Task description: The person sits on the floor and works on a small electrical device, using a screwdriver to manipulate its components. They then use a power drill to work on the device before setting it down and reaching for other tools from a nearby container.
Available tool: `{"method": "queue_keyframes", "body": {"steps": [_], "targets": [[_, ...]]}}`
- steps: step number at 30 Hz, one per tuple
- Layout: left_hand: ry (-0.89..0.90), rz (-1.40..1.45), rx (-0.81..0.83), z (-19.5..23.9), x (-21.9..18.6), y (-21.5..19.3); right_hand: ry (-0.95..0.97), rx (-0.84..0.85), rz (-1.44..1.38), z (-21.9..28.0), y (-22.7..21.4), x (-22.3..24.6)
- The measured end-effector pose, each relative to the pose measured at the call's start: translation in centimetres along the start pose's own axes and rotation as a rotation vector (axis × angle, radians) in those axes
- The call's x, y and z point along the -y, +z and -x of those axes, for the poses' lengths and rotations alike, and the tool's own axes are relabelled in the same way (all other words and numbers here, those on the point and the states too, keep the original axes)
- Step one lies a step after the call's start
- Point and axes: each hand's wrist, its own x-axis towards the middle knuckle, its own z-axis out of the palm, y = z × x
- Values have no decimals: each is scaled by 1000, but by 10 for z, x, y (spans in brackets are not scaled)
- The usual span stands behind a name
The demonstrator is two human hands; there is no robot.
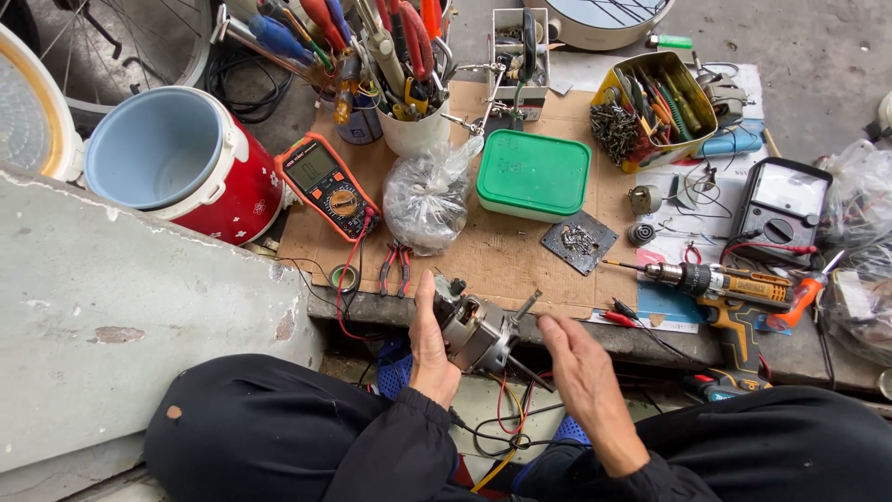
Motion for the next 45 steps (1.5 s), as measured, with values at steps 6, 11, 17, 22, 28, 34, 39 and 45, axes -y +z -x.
{"method": "queue_keyframes", "body": {"steps": [6, 11, 17, 22, 28, 34, 39, 45], "targets": [[26, -172, -165, -23, 2, 13, -162, -19, 248, -20, 25, -39], [20, -205, -119, -32, -5, 27, -47, 71, 365, -27, 28, -46], [17, -365, -146, -62, -5, 35, -182, 0, 404, -44, 35, -73], [22, -452, -132, -80, 3, 42, -319, -36, 420, -50, 53, -102], [42, -514, -70, -89, 9, 38, -143, -6, 264, -49, 60, -97], [38, -635, -25, -51, -2, 35, -13, 30, 60, -37, 56, -75], [133, -558, 94, -11, -2, 21, 44, 159, -356, -42, 60, -86], [72, -367, -14, -25, 27, -16, 145, 182, -762, -37, 65, -95]]}}
